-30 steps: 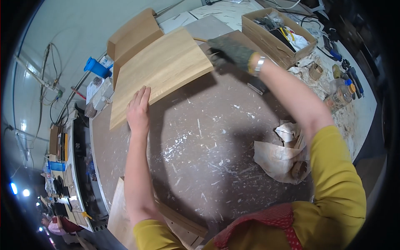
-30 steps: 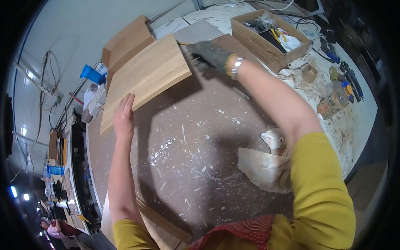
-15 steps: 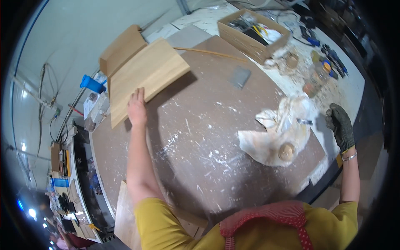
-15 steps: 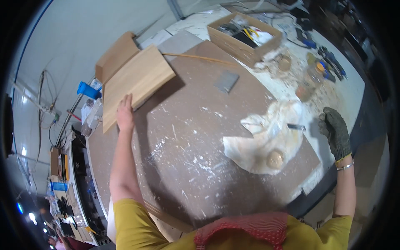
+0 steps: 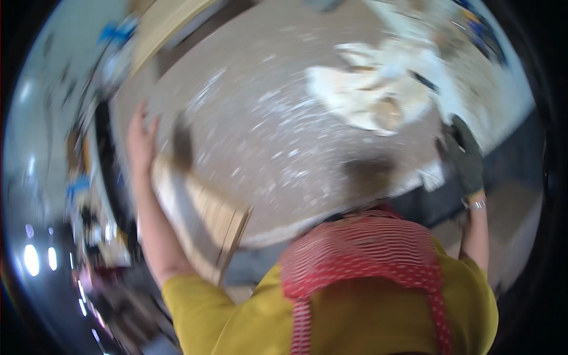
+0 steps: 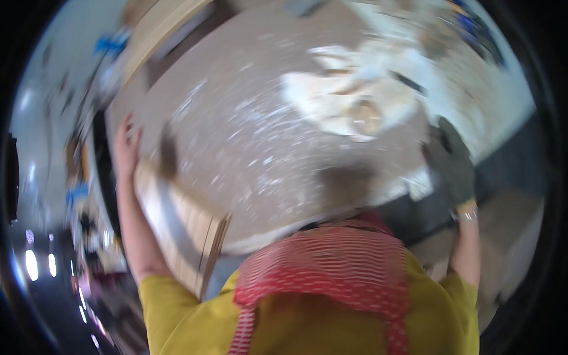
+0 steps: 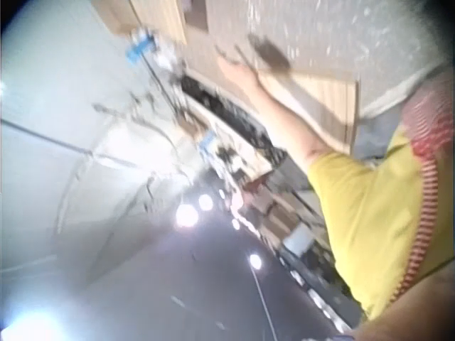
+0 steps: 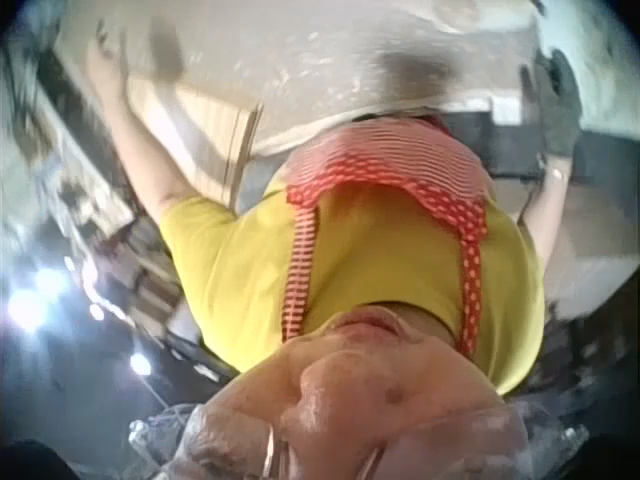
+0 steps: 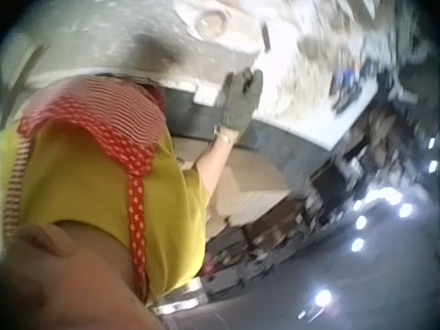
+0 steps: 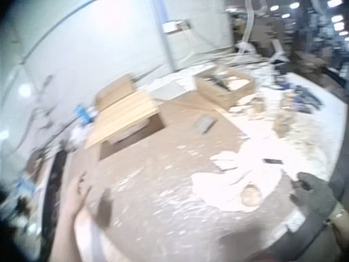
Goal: The person applies a liquid finish to wooden boards using a cloth, then sands the edges with a sanding block. They wipe the surfaces clean and stack the finished boards on the workbench.
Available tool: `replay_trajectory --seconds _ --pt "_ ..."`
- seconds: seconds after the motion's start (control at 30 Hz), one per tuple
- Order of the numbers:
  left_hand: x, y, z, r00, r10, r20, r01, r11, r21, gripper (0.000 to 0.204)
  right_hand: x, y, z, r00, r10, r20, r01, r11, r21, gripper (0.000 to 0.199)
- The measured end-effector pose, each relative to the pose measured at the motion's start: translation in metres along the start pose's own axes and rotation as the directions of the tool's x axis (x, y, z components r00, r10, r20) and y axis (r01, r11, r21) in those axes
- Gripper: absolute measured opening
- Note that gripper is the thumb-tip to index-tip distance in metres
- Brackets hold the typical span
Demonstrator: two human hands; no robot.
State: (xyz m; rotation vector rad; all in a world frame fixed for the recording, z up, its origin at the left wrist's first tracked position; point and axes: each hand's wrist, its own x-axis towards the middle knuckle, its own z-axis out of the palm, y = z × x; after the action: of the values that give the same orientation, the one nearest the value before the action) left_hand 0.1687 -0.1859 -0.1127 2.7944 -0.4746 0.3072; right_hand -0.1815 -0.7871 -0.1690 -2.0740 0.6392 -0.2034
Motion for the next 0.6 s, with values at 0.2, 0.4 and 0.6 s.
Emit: replay_trajectory --seconds 0.2,0.4,0.6 --pt "-0.243 -0.012 -0.083 0.743 -0.636 -0.208 0.621 0.771 -0.139 0.046 0.045 0.0 0.037 0.915 -0.367 0.17 0.363 0.93 0.054 0.072" --pt "-0.353 0.084 -0.053 0.813 -0.582 -0.026 0.582 0.81 0.076 0.074 0.058 -0.019 0.059 0.814 -0.523 0.251 0.542 0.84 -0.008 0.089" --pt "-0.353 0.124 -0.003 0.908 -0.405 0.108 0.353 0.878 0.323 0.086 0.046 -0.037 0.088 0.884 -0.413 0.218 0.384 0.908 0.166 0.089"
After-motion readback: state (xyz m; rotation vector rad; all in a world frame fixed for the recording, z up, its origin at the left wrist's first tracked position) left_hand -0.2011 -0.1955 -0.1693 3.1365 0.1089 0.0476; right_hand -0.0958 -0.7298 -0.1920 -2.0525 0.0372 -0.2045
